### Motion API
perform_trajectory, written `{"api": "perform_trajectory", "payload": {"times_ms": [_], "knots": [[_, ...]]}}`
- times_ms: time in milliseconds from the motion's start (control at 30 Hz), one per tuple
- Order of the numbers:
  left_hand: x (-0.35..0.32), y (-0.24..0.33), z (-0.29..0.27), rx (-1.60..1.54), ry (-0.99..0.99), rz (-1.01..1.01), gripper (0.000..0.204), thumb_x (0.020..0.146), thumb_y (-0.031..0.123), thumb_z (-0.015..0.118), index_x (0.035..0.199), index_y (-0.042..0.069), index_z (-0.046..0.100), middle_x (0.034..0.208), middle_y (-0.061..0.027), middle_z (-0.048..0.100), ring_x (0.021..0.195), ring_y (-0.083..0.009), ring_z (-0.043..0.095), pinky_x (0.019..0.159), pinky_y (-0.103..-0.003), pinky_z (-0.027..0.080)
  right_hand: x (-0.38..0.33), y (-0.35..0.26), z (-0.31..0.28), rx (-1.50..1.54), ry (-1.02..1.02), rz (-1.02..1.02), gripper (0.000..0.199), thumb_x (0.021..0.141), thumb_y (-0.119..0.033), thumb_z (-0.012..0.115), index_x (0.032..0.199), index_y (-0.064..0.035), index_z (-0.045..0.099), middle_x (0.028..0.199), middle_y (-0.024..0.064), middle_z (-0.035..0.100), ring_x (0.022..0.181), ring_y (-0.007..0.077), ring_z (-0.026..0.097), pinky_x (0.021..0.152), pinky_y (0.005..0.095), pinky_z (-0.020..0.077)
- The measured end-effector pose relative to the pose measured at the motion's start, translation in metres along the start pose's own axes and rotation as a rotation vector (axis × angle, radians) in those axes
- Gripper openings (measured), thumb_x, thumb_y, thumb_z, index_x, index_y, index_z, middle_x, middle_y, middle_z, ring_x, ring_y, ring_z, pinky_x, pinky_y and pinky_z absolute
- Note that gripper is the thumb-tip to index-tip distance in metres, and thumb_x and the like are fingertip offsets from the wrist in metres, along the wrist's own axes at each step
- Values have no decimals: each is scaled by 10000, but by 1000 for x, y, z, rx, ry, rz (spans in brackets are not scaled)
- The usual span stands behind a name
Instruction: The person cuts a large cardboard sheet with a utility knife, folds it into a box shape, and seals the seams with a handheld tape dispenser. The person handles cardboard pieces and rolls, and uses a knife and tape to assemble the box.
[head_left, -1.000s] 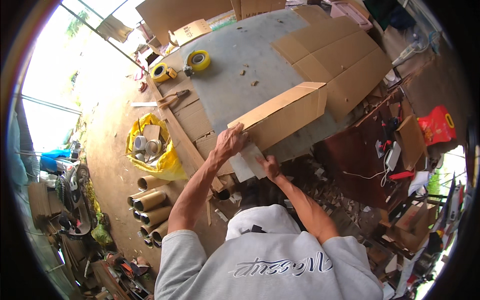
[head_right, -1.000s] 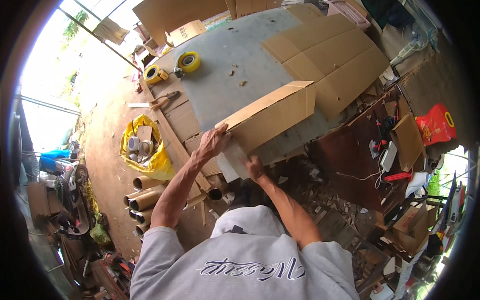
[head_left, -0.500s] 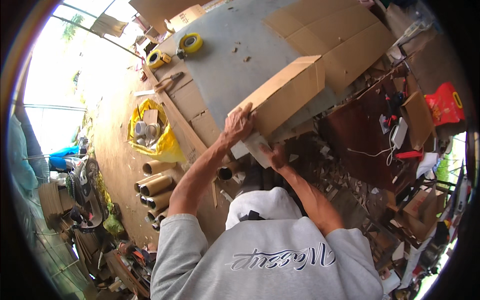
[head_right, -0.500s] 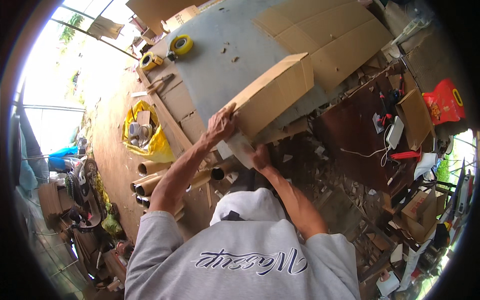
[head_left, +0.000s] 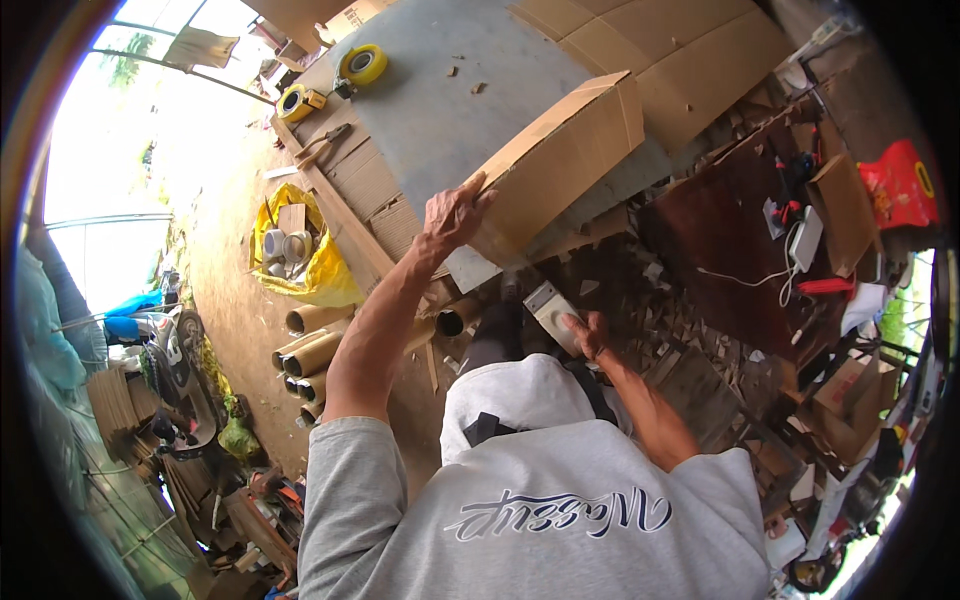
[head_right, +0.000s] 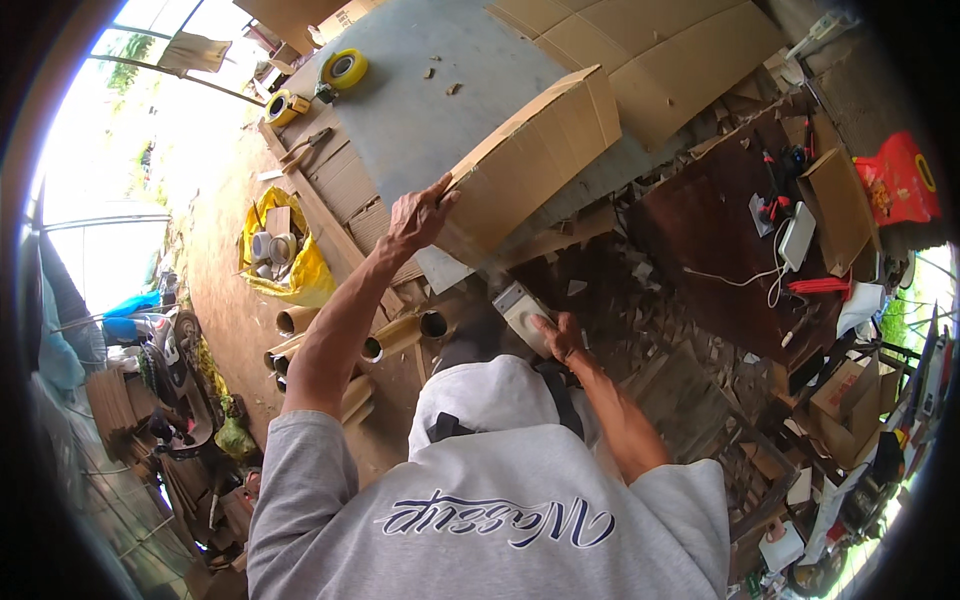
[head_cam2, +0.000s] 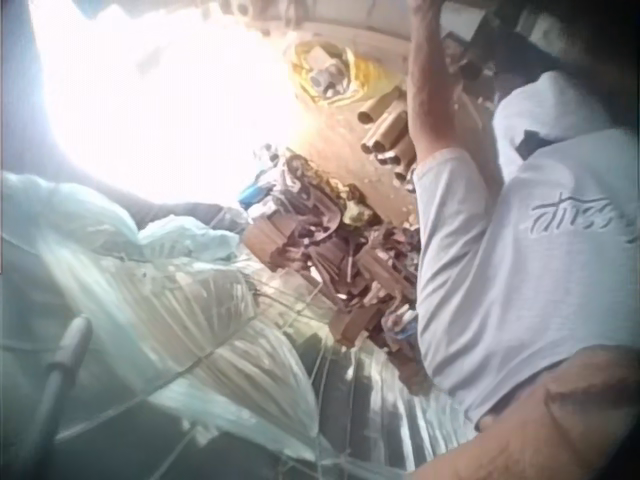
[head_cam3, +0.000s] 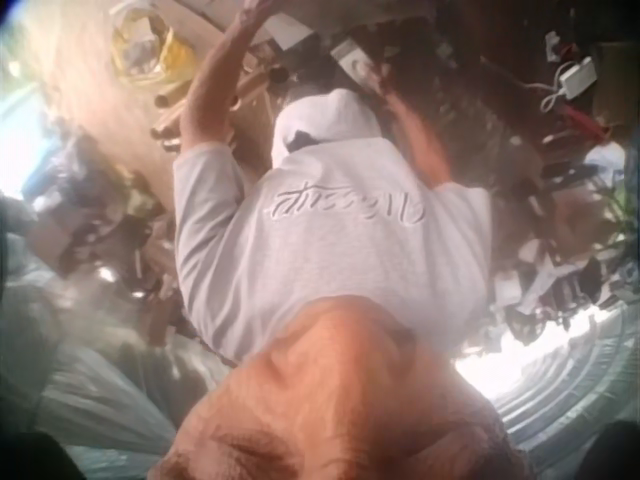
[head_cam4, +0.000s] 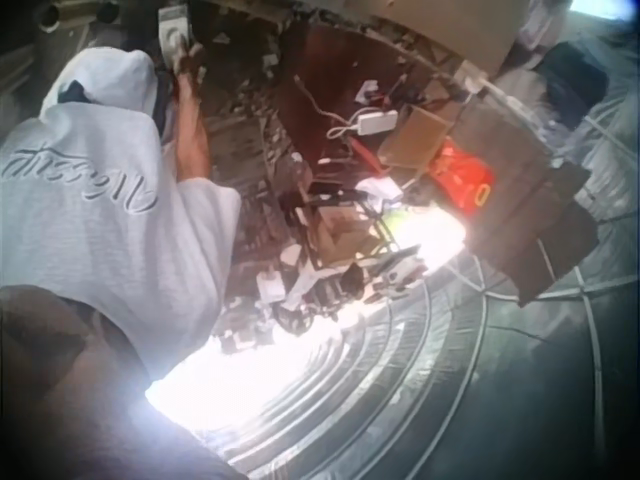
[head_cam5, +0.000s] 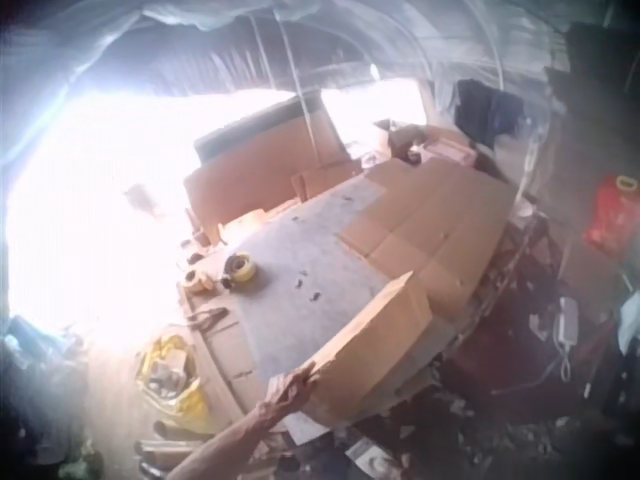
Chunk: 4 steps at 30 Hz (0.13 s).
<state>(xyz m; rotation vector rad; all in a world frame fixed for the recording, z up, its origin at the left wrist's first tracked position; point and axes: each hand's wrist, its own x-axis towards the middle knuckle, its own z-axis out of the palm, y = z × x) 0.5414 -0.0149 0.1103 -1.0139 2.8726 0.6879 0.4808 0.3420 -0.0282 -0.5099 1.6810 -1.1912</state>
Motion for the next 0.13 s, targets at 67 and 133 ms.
{"api": "perform_trajectory", "payload": {"times_ms": [67,133], "knots": [[0,2,-6,1,-82,-45,555,985,515,519,1422,177,574,949,-243,714,884,-412,696,763,-490,525,3,-18,-5,-42,-29,26,528,904,-518,628,952,-5,744,792,101,720,736,171,637,689,357,490],[8,4,-13,1,-120,-55,565,982,524,521,1426,177,571,950,-245,714,884,-411,697,765,-489,526,7,-18,-5,-42,-28,15,518,902,-516,637,986,-19,758,806,92,730,731,173,641,689,350,495]]}}
